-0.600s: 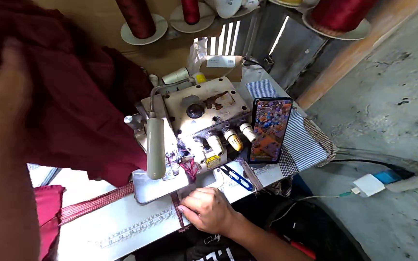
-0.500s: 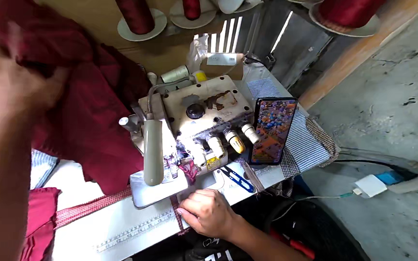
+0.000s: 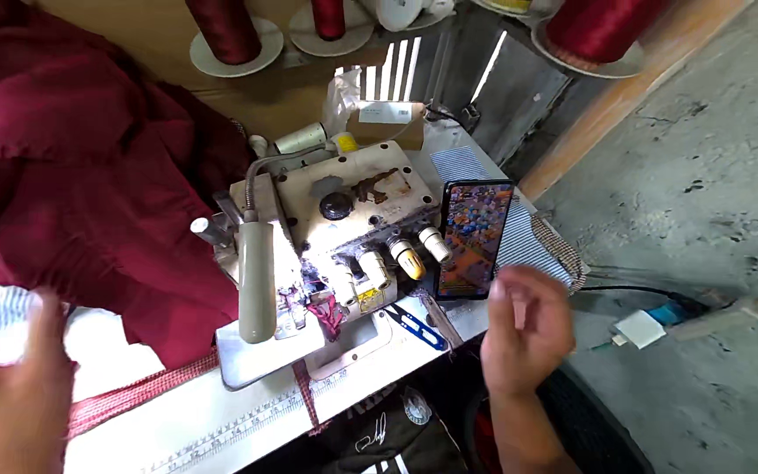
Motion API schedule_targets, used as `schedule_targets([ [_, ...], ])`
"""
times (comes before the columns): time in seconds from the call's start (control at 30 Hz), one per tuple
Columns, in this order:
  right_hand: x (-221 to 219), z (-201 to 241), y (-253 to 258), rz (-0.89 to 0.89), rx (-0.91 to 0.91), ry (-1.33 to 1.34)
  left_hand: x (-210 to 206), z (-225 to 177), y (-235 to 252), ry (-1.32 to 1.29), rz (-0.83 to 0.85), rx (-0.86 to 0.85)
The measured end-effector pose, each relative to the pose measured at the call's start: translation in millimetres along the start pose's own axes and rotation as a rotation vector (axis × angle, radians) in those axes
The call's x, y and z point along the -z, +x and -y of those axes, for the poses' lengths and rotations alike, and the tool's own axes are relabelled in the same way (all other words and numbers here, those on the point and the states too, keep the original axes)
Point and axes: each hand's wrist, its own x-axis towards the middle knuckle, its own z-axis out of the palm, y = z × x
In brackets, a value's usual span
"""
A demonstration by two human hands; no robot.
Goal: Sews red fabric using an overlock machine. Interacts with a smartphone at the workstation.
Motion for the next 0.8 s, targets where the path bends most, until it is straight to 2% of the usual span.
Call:
schedule_targets([
  [0.07,2.7,-13.2,30.0,-0.041,-0.031,-0.137,-19.9,33.8,-71.7,-0.070,0.036,-0.021],
  [0.13,-2.3,-17.3,49.8,0.046,-0.140,-0.178,-47.8,33.0,-132.0,-0.113,0.049,0.034],
  [0.2,-9.6,-18.1,60.5,0.109,-0.237,-0.152,-63.8,29.6,-164.6,-0.066,-0.013,-0.008],
  [0.33,-24.8,-22.4,70.9,0.123,-0.238,-0.152,-70.5,22.2,-159.3,0.005,-0.088,-0.045],
  [0.67,-29.0,-21.5,63.5,0.069,-0.240,-0.184,-79.7,14.9,-161.4,0.110,-0.077,-0.112],
  [0.8,-30.2,-24.3,59.2,0.078,-0.216,-0.203,-71.2,21.0,-161.6,0.015,-0.030,-0.082],
])
